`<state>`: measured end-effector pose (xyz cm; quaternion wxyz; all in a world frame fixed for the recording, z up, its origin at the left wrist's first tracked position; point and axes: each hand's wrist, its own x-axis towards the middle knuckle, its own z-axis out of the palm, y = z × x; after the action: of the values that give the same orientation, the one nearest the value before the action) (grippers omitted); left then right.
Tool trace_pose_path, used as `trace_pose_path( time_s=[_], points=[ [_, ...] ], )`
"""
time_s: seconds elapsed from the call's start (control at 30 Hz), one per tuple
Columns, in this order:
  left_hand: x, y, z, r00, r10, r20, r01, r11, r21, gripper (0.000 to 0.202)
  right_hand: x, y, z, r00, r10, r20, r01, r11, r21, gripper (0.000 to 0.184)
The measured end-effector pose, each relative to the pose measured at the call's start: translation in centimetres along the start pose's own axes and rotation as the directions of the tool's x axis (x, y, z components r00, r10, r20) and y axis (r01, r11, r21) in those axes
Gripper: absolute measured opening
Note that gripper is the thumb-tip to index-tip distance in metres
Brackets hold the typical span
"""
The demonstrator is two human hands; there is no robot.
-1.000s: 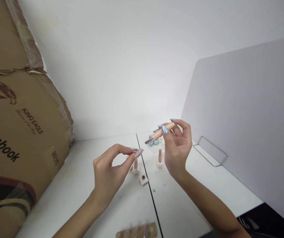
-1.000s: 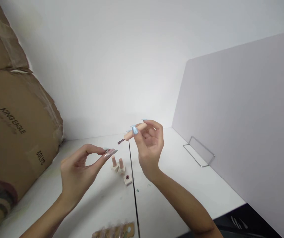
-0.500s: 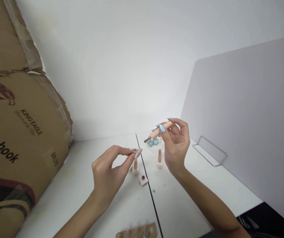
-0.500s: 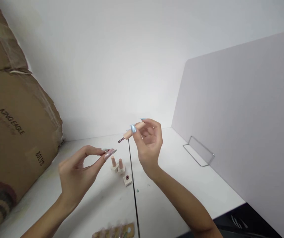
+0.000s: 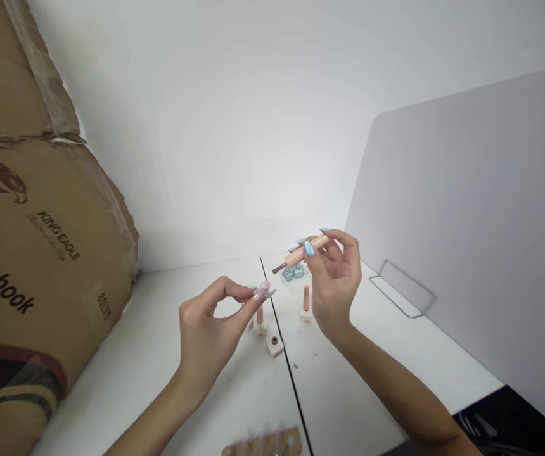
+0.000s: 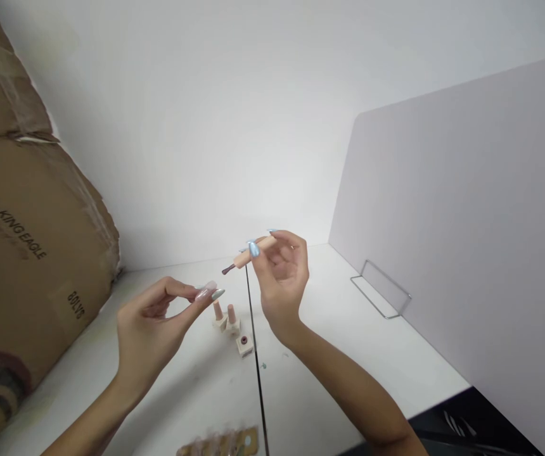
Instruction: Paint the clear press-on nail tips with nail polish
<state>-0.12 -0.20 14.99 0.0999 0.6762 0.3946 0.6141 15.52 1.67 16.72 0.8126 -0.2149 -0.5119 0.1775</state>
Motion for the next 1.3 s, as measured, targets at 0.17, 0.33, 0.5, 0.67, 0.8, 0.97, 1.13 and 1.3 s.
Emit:
trace_pose_path(
  time_s=[0.17, 0.33, 0.5, 0.67, 0.8, 0.97, 1.13, 1.3],
  points=[
    [0.4, 0.1, 0.0, 0.997, -0.073, 0.039, 0.076, 0.994, -0.082, 0.022, -0.5, -0.1, 0.1, 1.0, -0.016, -0.008, 0.017, 0.999, 0.043, 0.025],
    [0.8, 0.1, 0.2, 0.99, -0.127, 0.065, 0.134, 0.983, -0.123, 0.021, -1.3, 0.0, 0.4, 0.993, -0.075, 0.086, 0.065, 0.991, 0.121, 0.029],
    [0.6, 0.1, 0.0, 0.982, -0.169, 0.08, 0.18, 0.971, -0.155, 0.026, -0.4, 0.5, 0.2, 0.999, -0.024, -0.028, 0.024, 0.999, 0.022, 0.022],
    [0.7, 0.1, 0.0, 0.98, -0.176, 0.093, 0.189, 0.968, -0.167, 0.026, -0.4, 0.2, 0.1, 0.998, 0.006, -0.064, -0.004, 0.999, 0.035, 0.025],
    [0.9, 0.2, 0.0, 0.98, -0.167, 0.106, 0.182, 0.97, -0.162, 0.024, -1.3, -0.2, 0.4, 0.999, -0.036, 0.023, 0.034, 0.995, 0.099, 0.027],
    [0.8, 0.3, 0.1, 0.982, -0.162, 0.101, 0.176, 0.971, -0.159, 0.025, -1.0, 0.5, 0.3, 1.0, 0.008, -0.002, -0.007, 0.996, 0.094, 0.025],
    [0.6, 0.3, -0.1, 0.984, -0.151, 0.094, 0.164, 0.975, -0.149, 0.026, -0.3, 0.7, 0.0, 0.993, 0.075, -0.093, -0.071, 0.996, 0.051, 0.024],
    [0.7, 0.1, 0.0, 0.989, -0.125, 0.083, 0.135, 0.981, -0.142, 0.024, -1.1, -0.4, 0.2, 0.999, 0.054, 0.002, -0.054, 0.992, 0.112, 0.026]
  ],
)
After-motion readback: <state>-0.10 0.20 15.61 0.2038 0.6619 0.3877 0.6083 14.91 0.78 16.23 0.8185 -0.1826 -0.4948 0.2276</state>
